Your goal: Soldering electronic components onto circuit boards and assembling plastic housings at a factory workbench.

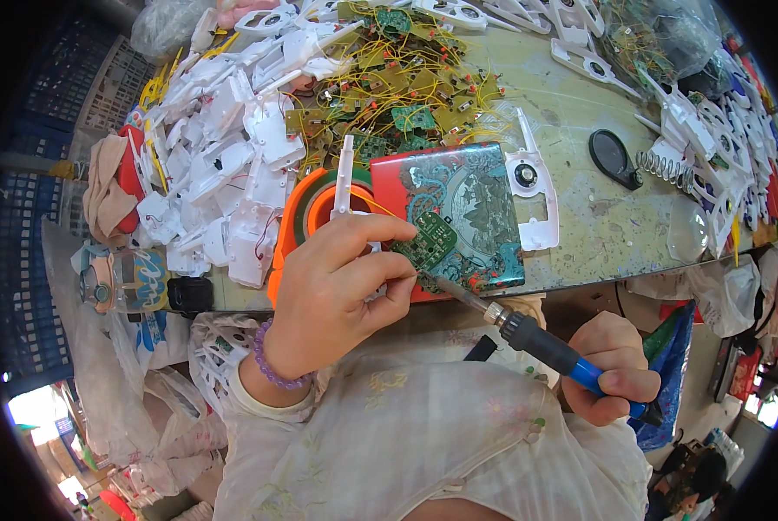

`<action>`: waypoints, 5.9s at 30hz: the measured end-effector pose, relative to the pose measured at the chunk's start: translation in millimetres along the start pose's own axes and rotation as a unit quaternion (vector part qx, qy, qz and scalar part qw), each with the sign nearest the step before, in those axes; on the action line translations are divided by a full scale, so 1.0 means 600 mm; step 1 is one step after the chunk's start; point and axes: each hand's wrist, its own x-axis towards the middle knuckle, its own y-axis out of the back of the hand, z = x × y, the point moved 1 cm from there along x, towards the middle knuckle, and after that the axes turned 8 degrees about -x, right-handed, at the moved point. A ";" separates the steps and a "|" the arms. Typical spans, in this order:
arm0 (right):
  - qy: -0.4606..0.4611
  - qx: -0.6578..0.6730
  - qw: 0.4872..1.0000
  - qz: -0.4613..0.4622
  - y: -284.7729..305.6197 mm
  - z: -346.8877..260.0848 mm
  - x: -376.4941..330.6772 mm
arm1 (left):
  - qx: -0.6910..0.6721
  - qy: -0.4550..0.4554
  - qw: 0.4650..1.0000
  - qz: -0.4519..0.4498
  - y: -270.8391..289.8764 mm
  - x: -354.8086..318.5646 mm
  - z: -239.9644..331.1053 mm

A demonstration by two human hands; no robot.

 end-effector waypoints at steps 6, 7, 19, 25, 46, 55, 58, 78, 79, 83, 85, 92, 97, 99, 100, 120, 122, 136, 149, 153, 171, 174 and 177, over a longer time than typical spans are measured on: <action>-0.008 -0.004 1.000 -0.010 0.001 -0.002 0.002 | 0.001 0.003 1.000 0.000 0.000 -0.001 0.001; -0.009 -0.007 1.000 -0.009 0.002 -0.003 0.002 | 0.002 0.004 1.000 0.001 0.000 -0.002 0.002; -0.076 -0.050 0.996 -0.006 0.000 -0.005 -0.004 | 0.008 0.024 1.000 -0.003 0.001 -0.004 0.003; -0.049 -0.025 0.998 0.003 -0.002 -0.002 -0.008 | 0.009 0.029 1.000 -0.002 0.001 -0.005 0.004; -0.058 -0.058 0.997 0.004 0.014 -0.008 -0.003 | 0.020 -0.011 1.000 0.011 0.000 0.000 0.001; -0.081 -0.131 0.981 0.116 0.072 -0.011 -0.012 | 0.027 0.006 1.000 -0.006 0.003 0.003 0.005; -0.029 -0.377 0.897 0.229 0.148 -0.003 0.014 | 0.040 -0.004 0.999 0.001 0.002 0.007 0.010; -0.341 -0.384 0.846 0.144 0.247 0.176 0.113 | 0.045 -0.050 0.998 0.007 0.005 0.001 -0.007; -0.329 -0.361 0.856 0.168 0.236 0.176 0.104 | 0.046 -0.053 0.998 0.009 0.004 0.001 -0.007; -0.373 -0.284 0.831 0.300 0.177 0.151 0.043 | 0.047 -0.078 0.996 -0.002 0.009 0.002 -0.007; -0.367 -0.233 0.850 0.296 0.142 0.129 0.012 | 0.048 -0.062 0.997 0.015 0.012 0.000 0.001; -0.354 -0.137 0.905 0.195 0.067 0.081 -0.035 | 0.089 -0.015 0.996 0.019 0.018 0.002 0.043; -0.319 -0.121 0.934 0.104 0.046 0.062 -0.040 | 0.097 -0.002 0.995 0.016 0.014 0.002 0.049; -0.301 -0.116 0.943 0.079 0.035 0.055 -0.043 | 0.099 -0.008 0.995 0.010 0.012 0.000 0.044; -0.302 -0.106 0.946 0.060 0.030 0.052 -0.044 | 0.100 -0.012 0.995 0.006 0.011 0.001 0.039; -0.349 -0.076 0.934 0.002 0.007 0.041 -0.065 | 0.116 -0.049 0.991 0.034 0.000 0.002 0.023; -0.328 -0.105 0.939 0.017 0.015 0.047 -0.064 | 0.111 -0.044 0.992 0.035 0.000 0.001 0.023; -0.361 -0.350 0.842 0.194 0.252 0.142 0.097 | 0.075 -0.081 0.994 -0.013 0.003 0.004 0.011; -0.289 -0.591 0.729 0.188 0.349 0.094 0.151 | 0.089 -0.074 0.993 -0.011 0.001 0.009 0.015; -0.158 -0.539 0.764 0.317 0.335 -0.004 0.131 | 0.084 -0.066 0.994 -0.008 0.000 0.008 0.015; -0.178 -0.037 0.983 -0.029 0.026 0.001 0.005 | 0.101 -0.057 0.993 -0.019 0.000 0.000 0.014; -0.177 -0.026 0.983 -0.034 0.023 0.002 0.003 | 0.104 -0.056 0.993 -0.021 0.000 -0.001 0.015; -0.177 -0.022 0.983 -0.035 0.024 0.002 0.000 | 0.105 -0.055 0.993 -0.023 0.001 -0.001 0.015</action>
